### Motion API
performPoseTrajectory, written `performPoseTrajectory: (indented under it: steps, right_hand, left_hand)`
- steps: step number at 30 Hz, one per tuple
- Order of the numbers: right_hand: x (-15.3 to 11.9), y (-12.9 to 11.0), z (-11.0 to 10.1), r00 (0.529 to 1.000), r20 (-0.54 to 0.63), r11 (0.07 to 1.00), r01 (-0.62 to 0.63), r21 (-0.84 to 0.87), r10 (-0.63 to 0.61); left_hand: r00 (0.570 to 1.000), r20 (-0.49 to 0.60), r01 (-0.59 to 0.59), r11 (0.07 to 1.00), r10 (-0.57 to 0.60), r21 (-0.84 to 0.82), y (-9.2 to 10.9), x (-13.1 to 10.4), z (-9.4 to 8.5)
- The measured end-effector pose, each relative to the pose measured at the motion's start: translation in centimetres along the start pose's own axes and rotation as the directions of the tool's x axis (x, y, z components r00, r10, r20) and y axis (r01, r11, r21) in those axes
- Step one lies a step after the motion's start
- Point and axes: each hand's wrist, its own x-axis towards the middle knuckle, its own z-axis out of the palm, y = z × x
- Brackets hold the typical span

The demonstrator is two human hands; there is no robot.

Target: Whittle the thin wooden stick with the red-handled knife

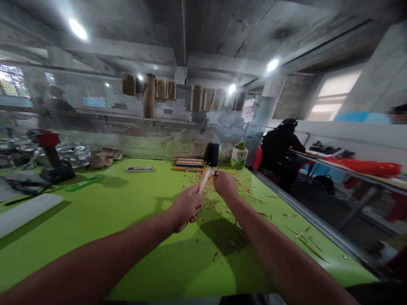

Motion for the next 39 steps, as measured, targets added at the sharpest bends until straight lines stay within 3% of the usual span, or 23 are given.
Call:
performPoseTrajectory:
  steps: [3,6,10,14,17,21,26,31,35,39]
  right_hand:
    - [1.1,2.3,-0.2,0.99,0.042,0.991,-0.135,0.012,0.134]
    - [1.2,3.2,-0.4,0.992,-0.019,0.992,-0.127,0.017,0.127]
    - [-0.3,0.8,0.1,0.996,-0.088,0.999,0.024,0.041,-0.02]
    - [-2.5,-2.8,0.6,0.97,-0.016,0.97,0.244,-0.019,-0.244]
    - [-3.5,-4.1,0.5,0.951,0.031,0.949,0.31,-0.062,-0.309]
    - [-3.1,-3.7,0.2,0.968,0.022,0.966,0.25,-0.072,-0.249]
    - [-0.8,-0.7,0.3,0.997,-0.046,0.998,0.061,-0.022,-0.062]
    - [1.1,2.1,0.4,0.986,-0.009,0.983,-0.165,0.079,0.166]
    - [0.8,1.8,0.2,0.991,-0.048,0.99,-0.123,0.075,0.127]
    - [-1.4,-1.0,0.0,0.995,-0.049,0.995,0.09,0.046,-0.088]
  left_hand:
    - [0.984,0.173,-0.037,0.998,0.047,-0.059,-0.5,-0.6,0.5]
    - [0.984,0.143,-0.082,0.986,0.103,-0.145,-0.9,0.0,0.2]
    - [0.994,0.003,-0.109,0.977,0.111,-0.186,-1.0,1.5,-1.6]
    - [0.992,-0.051,-0.123,0.974,0.115,-0.19,-0.6,1.9,-2.4]
    - [0.992,-0.069,-0.117,0.971,0.105,-0.21,-0.3,1.8,-2.1]
    - [0.994,-0.038,-0.104,0.969,0.098,-0.225,-0.5,1.6,-1.6]
    - [0.997,0.024,-0.072,0.984,0.077,-0.164,-0.7,1.3,-1.1]
    - [0.986,0.073,-0.148,0.987,0.153,-0.068,-0.9,1.1,-1.1]
    - [0.984,-0.016,-0.177,0.983,0.176,-0.039,-1.3,1.9,-1.7]
    - [0.983,-0.145,-0.121,0.991,0.112,-0.059,-1.2,2.6,-2.5]
